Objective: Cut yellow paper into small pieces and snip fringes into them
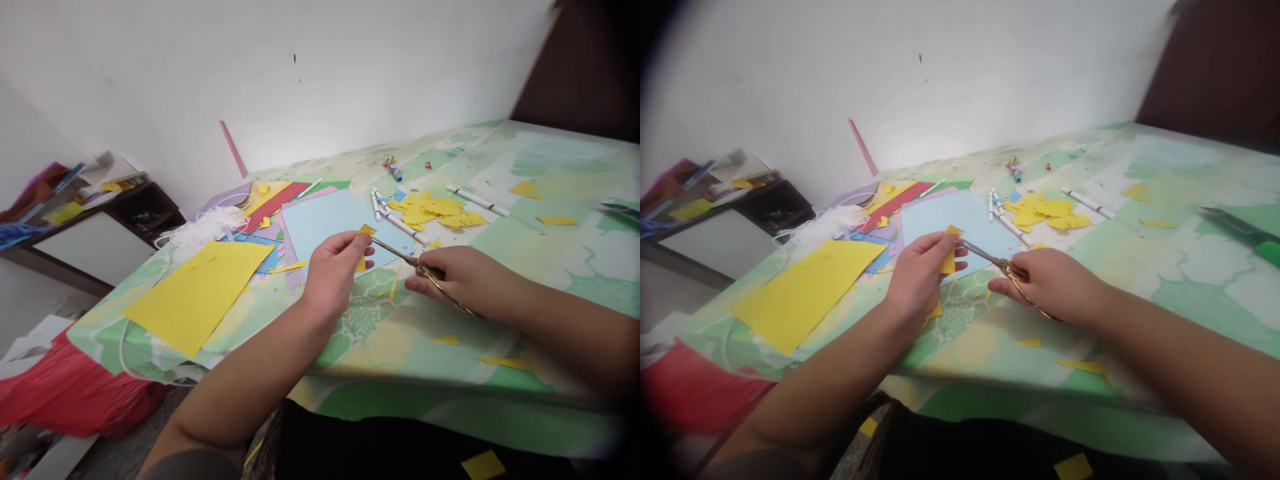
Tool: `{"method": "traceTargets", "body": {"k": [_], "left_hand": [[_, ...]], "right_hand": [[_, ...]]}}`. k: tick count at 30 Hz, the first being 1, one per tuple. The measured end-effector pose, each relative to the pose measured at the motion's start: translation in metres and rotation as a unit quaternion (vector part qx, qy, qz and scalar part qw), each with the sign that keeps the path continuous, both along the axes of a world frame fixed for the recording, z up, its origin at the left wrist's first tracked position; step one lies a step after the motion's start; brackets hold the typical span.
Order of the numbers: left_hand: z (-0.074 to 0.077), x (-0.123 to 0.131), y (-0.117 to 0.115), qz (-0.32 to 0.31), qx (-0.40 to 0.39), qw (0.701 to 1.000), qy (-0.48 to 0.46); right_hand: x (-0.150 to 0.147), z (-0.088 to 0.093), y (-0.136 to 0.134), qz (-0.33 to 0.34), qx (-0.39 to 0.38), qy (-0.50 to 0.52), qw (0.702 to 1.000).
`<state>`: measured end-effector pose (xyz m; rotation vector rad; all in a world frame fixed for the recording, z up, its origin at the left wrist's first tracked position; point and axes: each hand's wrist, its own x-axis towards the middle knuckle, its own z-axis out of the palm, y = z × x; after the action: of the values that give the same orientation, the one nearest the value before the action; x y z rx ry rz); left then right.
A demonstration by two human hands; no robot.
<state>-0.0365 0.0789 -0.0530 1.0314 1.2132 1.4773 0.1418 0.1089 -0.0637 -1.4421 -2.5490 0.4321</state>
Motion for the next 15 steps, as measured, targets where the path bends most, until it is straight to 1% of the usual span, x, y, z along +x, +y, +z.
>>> {"method": "traceTargets", "body": {"k": [3, 8, 15], "left_hand": [[0.0008, 0.0004, 0.0003, -0.002, -0.015, 1.0, 0.0], [-0.0013, 0.0018, 0.0, -0.026, -0.003, 1.0, -0.014], [-0.0024, 0.004, -0.0006, -0.029, -0.005, 0.999, -0.04]], "right_hand": [[0.0003, -0.001, 0.0012, -0.007, 0.012, -0.006, 1.0], [0.0006, -0.0001, 0.0015, -0.001, 0.016, -0.013, 1.0], [-0.0001, 0.001, 0.0012, -0.011, 0.015, -0.028, 0.999]]}}
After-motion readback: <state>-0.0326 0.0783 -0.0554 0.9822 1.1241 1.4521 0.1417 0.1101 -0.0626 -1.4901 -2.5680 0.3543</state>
